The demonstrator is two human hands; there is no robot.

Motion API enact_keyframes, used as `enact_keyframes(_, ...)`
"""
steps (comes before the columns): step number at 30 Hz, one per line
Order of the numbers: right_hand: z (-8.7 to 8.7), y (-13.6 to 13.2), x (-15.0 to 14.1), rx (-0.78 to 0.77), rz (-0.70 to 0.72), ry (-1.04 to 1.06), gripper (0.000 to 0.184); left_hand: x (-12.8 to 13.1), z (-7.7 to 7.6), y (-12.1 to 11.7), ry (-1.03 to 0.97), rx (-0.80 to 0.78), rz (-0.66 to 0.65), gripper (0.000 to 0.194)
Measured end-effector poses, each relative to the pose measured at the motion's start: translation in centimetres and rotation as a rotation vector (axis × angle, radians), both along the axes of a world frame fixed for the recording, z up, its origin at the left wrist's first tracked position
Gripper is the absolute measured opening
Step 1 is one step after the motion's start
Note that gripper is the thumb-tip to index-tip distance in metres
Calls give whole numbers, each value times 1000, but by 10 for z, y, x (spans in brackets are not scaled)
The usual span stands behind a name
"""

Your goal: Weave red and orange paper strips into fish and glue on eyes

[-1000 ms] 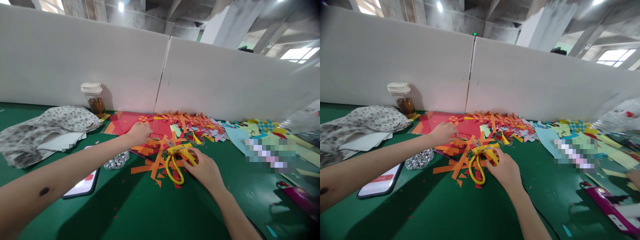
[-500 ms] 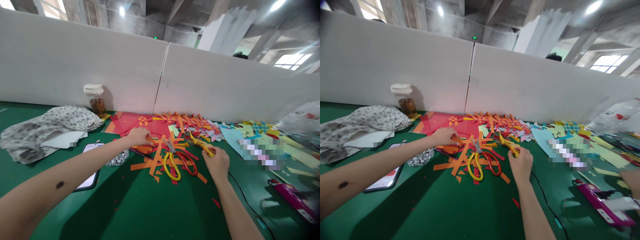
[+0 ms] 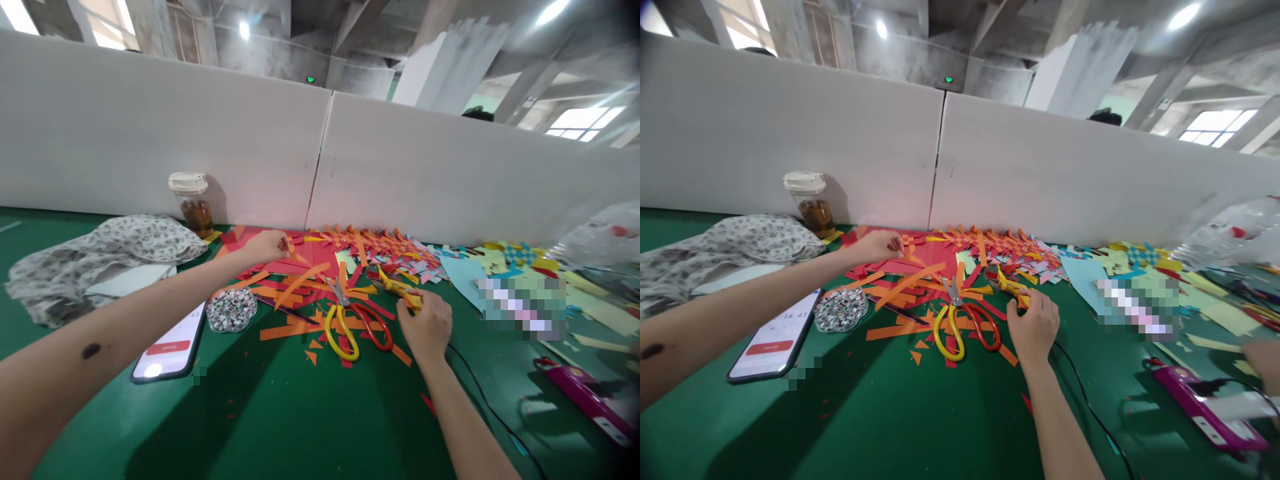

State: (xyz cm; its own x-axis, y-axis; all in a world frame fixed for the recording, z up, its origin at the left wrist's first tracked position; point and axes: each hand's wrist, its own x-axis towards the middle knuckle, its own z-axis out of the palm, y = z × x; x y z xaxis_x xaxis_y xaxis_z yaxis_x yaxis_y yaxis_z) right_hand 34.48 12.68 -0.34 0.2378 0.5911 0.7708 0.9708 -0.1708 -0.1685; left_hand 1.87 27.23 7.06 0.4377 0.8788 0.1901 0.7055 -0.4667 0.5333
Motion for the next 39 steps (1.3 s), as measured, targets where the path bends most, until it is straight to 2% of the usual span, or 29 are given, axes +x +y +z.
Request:
enact_keyframes(5, 4, -2, -8, 72, 47, 13, 18, -14, 24, 6, -219, 82, 68, 14)
enact_keyframes(10, 4, -3, -15, 147, 71, 40, 24, -6, 25, -13, -449, 110, 111, 24)
enact_keyframes(12, 4, -3, -23, 162, 85, 47, 29, 1, 21, -31, -513, 66, 89, 26)
enact_keyframes(14, 5, -3, -38, 186, 142, 46, 36, 7, 14, -54, -707, -113, 26, 24)
enact_keyframes(19, 16, -6, -99, 251, 493, -9, 52, 20, -4, -112, -907, -520, -49, 21)
enact_keyframes(22, 23, -5, -133, 227, 579, -5, 54, 22, -14, -134, -988, -662, -52, 22)
enact_keyframes(25, 24, -3, -153, 168, 583, 97, 42, 22, -24, -147, -1096, -708, -61, 25)
enact_keyframes(28, 17, -3, -162, 98, 570, 192, 28, 18, -35, -157, -1186, -732, -61, 28)
enact_keyframes(33, 6, -6, -164, 38, 607, 209, 16, 10, -57, -172, -1171, -741, -28, 31)
enact_keyframes(39, 6, -8, -163, 27, 630, 258, 15, 6, -74, -175, -1171, -743, -47, 36)
